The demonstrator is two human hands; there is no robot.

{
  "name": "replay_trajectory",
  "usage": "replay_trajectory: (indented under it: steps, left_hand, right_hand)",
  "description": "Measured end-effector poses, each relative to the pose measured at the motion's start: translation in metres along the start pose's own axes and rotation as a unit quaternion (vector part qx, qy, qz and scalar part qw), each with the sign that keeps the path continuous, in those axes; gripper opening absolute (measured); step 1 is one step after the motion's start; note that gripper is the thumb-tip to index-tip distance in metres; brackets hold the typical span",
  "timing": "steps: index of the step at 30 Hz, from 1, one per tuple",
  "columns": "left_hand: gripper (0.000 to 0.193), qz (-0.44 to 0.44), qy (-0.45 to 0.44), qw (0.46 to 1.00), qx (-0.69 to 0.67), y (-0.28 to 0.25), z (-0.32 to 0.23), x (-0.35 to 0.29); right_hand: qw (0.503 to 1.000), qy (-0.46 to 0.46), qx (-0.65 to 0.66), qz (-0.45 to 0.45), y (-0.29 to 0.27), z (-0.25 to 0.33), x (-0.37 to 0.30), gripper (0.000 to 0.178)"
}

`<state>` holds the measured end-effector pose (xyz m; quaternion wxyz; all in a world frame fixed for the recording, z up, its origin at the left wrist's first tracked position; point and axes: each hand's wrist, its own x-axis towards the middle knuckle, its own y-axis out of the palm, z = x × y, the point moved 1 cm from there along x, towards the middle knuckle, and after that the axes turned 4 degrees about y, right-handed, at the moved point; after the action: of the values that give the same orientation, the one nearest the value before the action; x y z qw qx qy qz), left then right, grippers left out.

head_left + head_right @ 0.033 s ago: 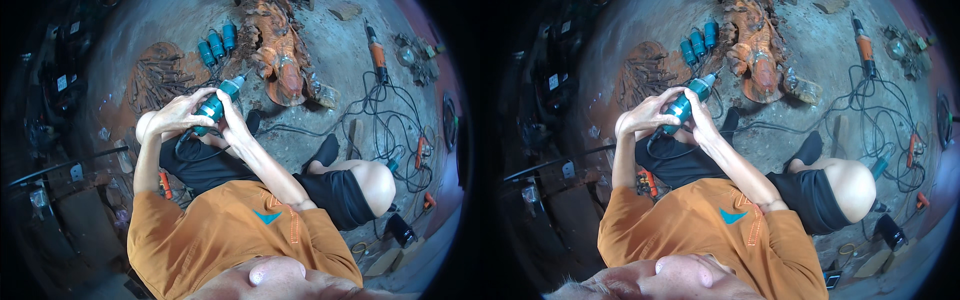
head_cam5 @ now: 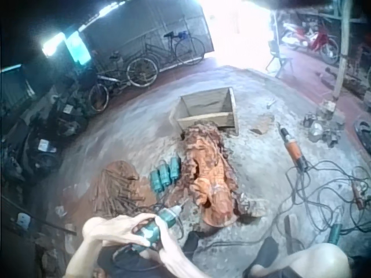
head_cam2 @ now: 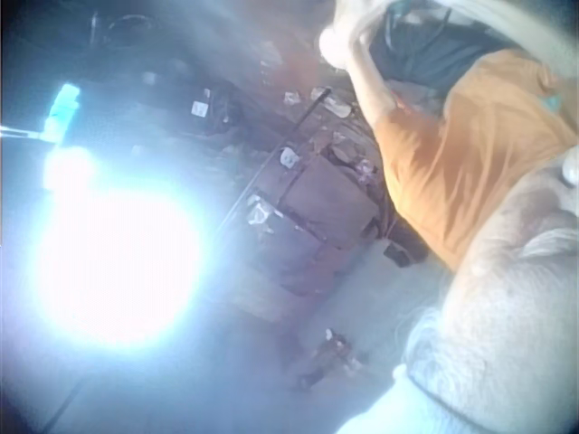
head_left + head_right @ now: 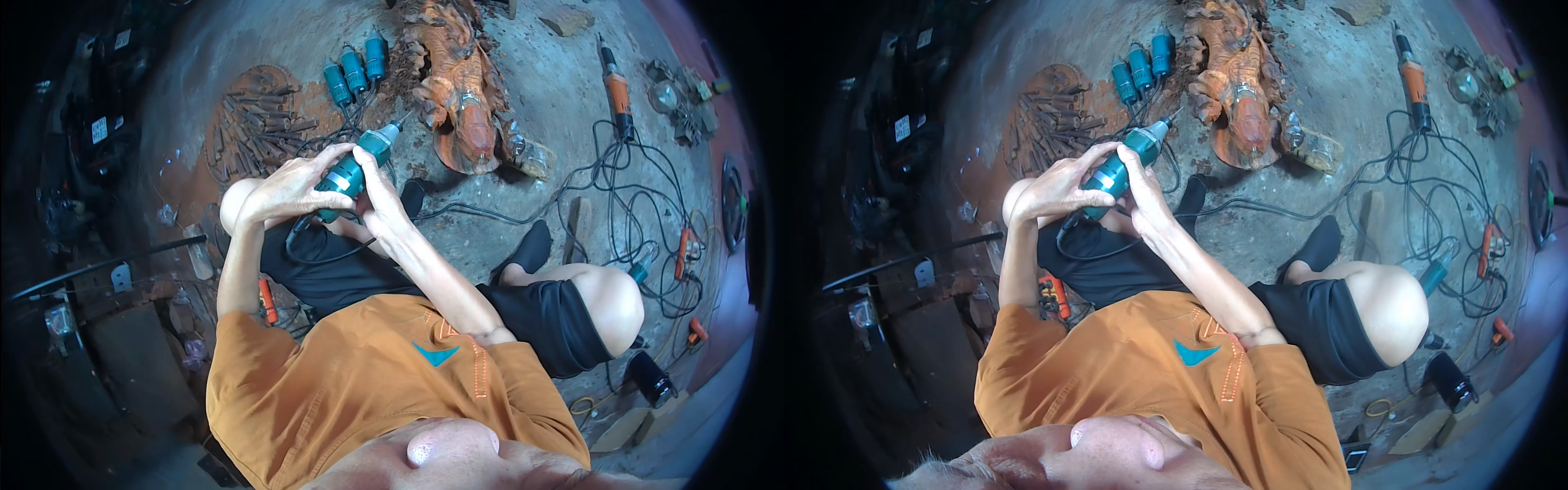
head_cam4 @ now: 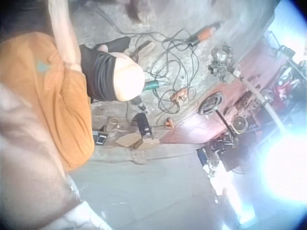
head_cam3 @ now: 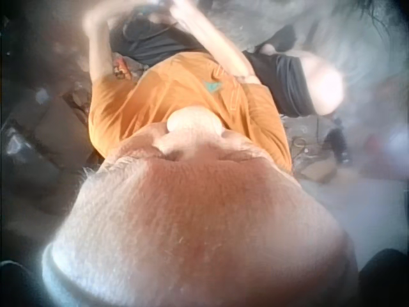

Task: The person sits on the floor and uses a handheld rotary tool to carve a large piece of wood. They hold the tool with both hands and move it along the surface of the wood, creating fine details and removing material.

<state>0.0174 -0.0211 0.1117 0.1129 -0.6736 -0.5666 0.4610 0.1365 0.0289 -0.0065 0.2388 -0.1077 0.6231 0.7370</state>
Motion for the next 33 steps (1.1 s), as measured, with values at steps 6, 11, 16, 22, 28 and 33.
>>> replay_trajectory:
  steps: [6, 11, 16, 22, 28, 33]
  left_hand:
    - [0.097, -0.099, 0.016, 0.995, -0.008, 0.038, 0.023, -0.011]
    - [0.094, -0.09, -0.004, 0.996, -0.029, 0.037, 0.031, -0.01]
    - [0.089, -0.102, 0.011, 0.995, -0.017, 0.023, 0.035, -0.01]
    - [0.089, -0.055, 0.04, 0.997, 0.029, -0.008, 0.048, 0.002]
    - [0.091, -0.037, 0.044, 0.997, 0.045, -0.03, 0.057, 0.014]
    - [0.093, -0.042, 0.068, 0.996, 0.05, -0.034, 0.055, 0.02]
  right_hand:
    - [0.998, -0.001, -0.032, -0.045, 0.004, -0.003, 0.005, 0.052]
    - [0.998, 0.028, -0.046, -0.022, 0.001, -0.004, 0.014, 0.055]
    - [0.996, 0.039, -0.075, 0.028, 0.006, -0.002, 0.022, 0.055]
    - [0.995, 0.063, -0.054, 0.056, 0.016, 0.002, 0.034, 0.057]
    - [0.995, 0.074, -0.044, 0.053, 0.023, 0.011, 0.051, 0.062]
    - [0.996, 0.064, -0.04, 0.042, 0.018, 0.015, 0.056, 0.064]
